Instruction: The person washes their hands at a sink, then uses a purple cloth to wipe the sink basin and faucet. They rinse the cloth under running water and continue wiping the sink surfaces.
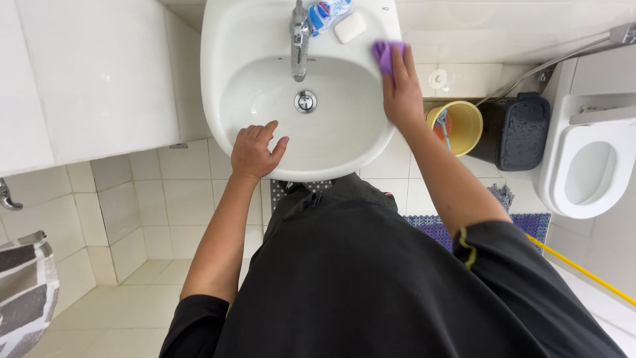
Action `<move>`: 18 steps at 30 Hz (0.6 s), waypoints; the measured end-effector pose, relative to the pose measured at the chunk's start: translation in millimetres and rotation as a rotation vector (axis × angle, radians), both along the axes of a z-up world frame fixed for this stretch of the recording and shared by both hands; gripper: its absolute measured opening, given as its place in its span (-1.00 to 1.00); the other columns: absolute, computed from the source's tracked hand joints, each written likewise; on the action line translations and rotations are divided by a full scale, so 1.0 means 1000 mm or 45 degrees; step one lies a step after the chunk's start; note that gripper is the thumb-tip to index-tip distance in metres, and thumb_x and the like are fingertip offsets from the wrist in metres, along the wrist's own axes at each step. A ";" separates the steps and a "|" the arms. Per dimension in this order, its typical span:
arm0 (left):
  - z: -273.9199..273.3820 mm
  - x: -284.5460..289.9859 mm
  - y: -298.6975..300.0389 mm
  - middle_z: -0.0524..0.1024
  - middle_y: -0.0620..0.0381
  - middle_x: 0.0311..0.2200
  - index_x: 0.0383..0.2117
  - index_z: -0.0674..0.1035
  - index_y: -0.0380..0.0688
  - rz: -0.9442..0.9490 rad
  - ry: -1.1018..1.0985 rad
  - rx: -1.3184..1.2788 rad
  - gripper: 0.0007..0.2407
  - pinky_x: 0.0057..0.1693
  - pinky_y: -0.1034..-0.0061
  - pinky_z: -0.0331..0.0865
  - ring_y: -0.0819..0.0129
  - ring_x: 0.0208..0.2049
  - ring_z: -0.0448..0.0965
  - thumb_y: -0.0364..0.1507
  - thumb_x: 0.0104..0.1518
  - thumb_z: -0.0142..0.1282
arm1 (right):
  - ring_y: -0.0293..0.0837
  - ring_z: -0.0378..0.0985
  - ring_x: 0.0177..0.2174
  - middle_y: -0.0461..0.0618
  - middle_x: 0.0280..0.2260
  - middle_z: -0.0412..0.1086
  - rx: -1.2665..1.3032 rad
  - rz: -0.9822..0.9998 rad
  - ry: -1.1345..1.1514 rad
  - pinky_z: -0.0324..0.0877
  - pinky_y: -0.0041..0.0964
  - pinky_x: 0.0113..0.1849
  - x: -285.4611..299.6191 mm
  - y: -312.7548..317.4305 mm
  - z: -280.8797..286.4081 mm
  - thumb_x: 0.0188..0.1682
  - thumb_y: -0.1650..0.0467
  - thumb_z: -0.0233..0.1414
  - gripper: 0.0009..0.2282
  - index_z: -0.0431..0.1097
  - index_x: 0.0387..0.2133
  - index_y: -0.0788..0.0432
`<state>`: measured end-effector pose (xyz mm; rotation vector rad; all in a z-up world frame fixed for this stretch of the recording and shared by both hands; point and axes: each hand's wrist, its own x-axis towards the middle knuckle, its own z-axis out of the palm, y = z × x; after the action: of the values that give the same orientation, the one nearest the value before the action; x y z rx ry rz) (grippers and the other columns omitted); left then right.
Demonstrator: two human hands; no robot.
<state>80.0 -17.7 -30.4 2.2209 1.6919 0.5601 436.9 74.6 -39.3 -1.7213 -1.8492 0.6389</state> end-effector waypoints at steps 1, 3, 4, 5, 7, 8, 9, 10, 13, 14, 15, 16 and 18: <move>-0.001 -0.001 0.000 0.58 0.14 -0.48 -0.11 0.64 -0.16 0.013 -0.001 -0.001 -0.70 -0.12 0.37 0.39 0.29 -0.39 0.54 -0.21 0.19 0.24 | 0.42 0.17 0.25 0.47 0.36 -0.05 -0.001 0.013 -0.001 0.28 0.04 0.18 0.002 -0.022 0.000 0.22 0.38 -0.13 -0.54 0.03 0.39 0.21; -0.004 -0.004 0.000 0.59 0.12 -0.47 -0.11 0.64 -0.16 -0.002 0.003 0.008 -0.70 -0.10 0.37 0.41 0.29 -0.38 0.56 -0.21 0.20 0.23 | 0.50 0.06 0.29 0.50 0.36 -0.06 0.055 0.183 -0.298 0.18 0.15 0.23 0.006 -0.063 -0.001 0.22 0.40 -0.15 -0.57 0.11 0.36 0.24; -0.004 -0.005 -0.001 0.59 0.12 -0.47 -0.11 0.64 -0.16 0.017 0.000 0.007 -0.70 -0.10 0.37 0.41 0.29 -0.38 0.56 -0.21 0.20 0.23 | 0.50 0.06 0.29 0.50 0.36 -0.06 0.056 0.202 -0.300 0.18 0.15 0.23 -0.003 -0.073 0.007 0.22 0.40 -0.15 -0.57 0.11 0.36 0.24; -0.003 -0.005 -0.002 0.59 0.11 -0.46 -0.11 0.64 -0.17 0.008 0.005 0.019 -0.70 -0.09 0.36 0.42 0.29 -0.37 0.56 -0.21 0.21 0.23 | 0.46 0.04 0.30 0.39 0.33 -0.01 -0.033 0.309 -0.510 0.11 0.18 0.25 -0.011 -0.083 0.014 0.19 0.38 -0.17 -0.59 0.17 0.31 0.21; -0.003 -0.008 -0.001 0.59 0.11 -0.46 -0.11 0.63 -0.17 0.016 0.012 0.032 -0.70 -0.07 0.35 0.42 0.28 -0.36 0.57 -0.21 0.22 0.22 | 0.41 0.03 0.32 0.29 0.30 0.04 -0.114 0.432 -0.719 0.04 0.21 0.26 -0.033 -0.091 0.021 0.17 0.36 -0.20 -0.60 0.23 0.27 0.17; -0.004 -0.010 -0.002 0.59 0.11 -0.47 -0.11 0.63 -0.18 0.006 0.004 0.041 -0.70 -0.07 0.35 0.42 0.28 -0.36 0.57 -0.21 0.22 0.22 | 0.26 0.12 0.32 0.17 0.27 0.14 -0.323 0.577 -0.830 0.02 0.13 0.31 -0.045 -0.092 0.021 0.16 0.33 -0.23 -0.61 0.28 0.24 0.13; -0.006 -0.011 -0.003 0.59 0.10 -0.47 -0.11 0.63 -0.18 -0.005 -0.005 0.050 -0.70 -0.06 0.34 0.42 0.27 -0.35 0.58 -0.21 0.22 0.22 | 0.11 0.20 0.31 0.04 0.24 0.24 -0.533 0.723 -0.939 0.00 0.06 0.36 -0.057 -0.093 0.020 0.16 0.31 -0.26 -0.60 0.33 0.21 0.08; -0.006 -0.011 -0.003 0.59 0.10 -0.47 -0.11 0.63 -0.18 0.006 -0.004 0.043 -0.70 -0.06 0.34 0.42 0.27 -0.35 0.58 -0.21 0.22 0.22 | 0.11 0.20 0.31 0.04 0.24 0.24 -0.535 0.736 -0.939 0.00 0.06 0.36 -0.079 -0.082 0.026 0.16 0.31 -0.26 -0.60 0.33 0.21 0.08; -0.006 -0.012 -0.005 0.59 0.09 -0.45 -0.11 0.63 -0.19 0.000 -0.039 0.076 -0.71 -0.08 0.32 0.41 0.24 -0.33 0.58 -0.22 0.23 0.20 | 0.15 0.22 0.27 0.14 0.28 0.21 -1.186 0.995 -0.490 0.06 -0.01 0.32 -0.136 -0.061 0.007 0.24 0.09 -0.38 -0.50 0.21 0.29 0.05; -0.006 -0.013 -0.004 0.59 0.09 -0.46 -0.11 0.63 -0.19 0.006 -0.073 0.066 -0.72 -0.09 0.31 0.40 0.22 -0.34 0.57 -0.24 0.24 0.19 | 0.14 0.16 0.28 0.17 0.29 0.16 -1.153 1.085 -0.107 0.04 0.00 0.28 -0.150 -0.060 -0.023 0.18 0.13 -0.28 -0.50 0.14 0.31 0.11; -0.006 -0.015 -0.003 0.58 0.09 -0.46 -0.11 0.63 -0.20 0.013 -0.106 0.057 -0.73 -0.10 0.29 0.39 0.20 -0.34 0.56 -0.26 0.24 0.17 | 0.12 0.10 0.29 0.20 0.30 0.11 -1.107 1.158 0.277 0.01 0.00 0.24 -0.164 -0.060 -0.054 0.13 0.18 -0.17 -0.47 0.08 0.33 0.16; -0.008 -0.015 -0.004 0.58 0.09 -0.46 -0.11 0.63 -0.20 0.014 -0.104 0.044 -0.73 -0.10 0.29 0.39 0.20 -0.34 0.56 -0.26 0.24 0.17 | 0.12 0.10 0.29 0.20 0.30 0.11 -1.118 1.159 0.284 0.01 0.00 0.24 -0.188 -0.064 -0.074 0.13 0.18 -0.17 -0.47 0.08 0.33 0.16; -0.012 -0.016 -0.004 0.57 0.06 -0.44 -0.09 0.61 -0.20 0.025 -0.199 0.107 -0.73 -0.06 0.29 0.39 0.18 -0.31 0.55 -0.27 0.26 0.13 | 0.15 0.43 0.16 0.28 0.16 0.35 -1.012 0.895 0.756 0.40 -0.10 0.19 -0.237 -0.073 -0.115 0.13 0.24 -0.07 -0.50 0.12 0.26 0.30</move>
<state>63.9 -21.5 -42.5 2.1566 1.6405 0.8012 200.2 1.3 -154.3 -0.9787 -1.8113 2.1224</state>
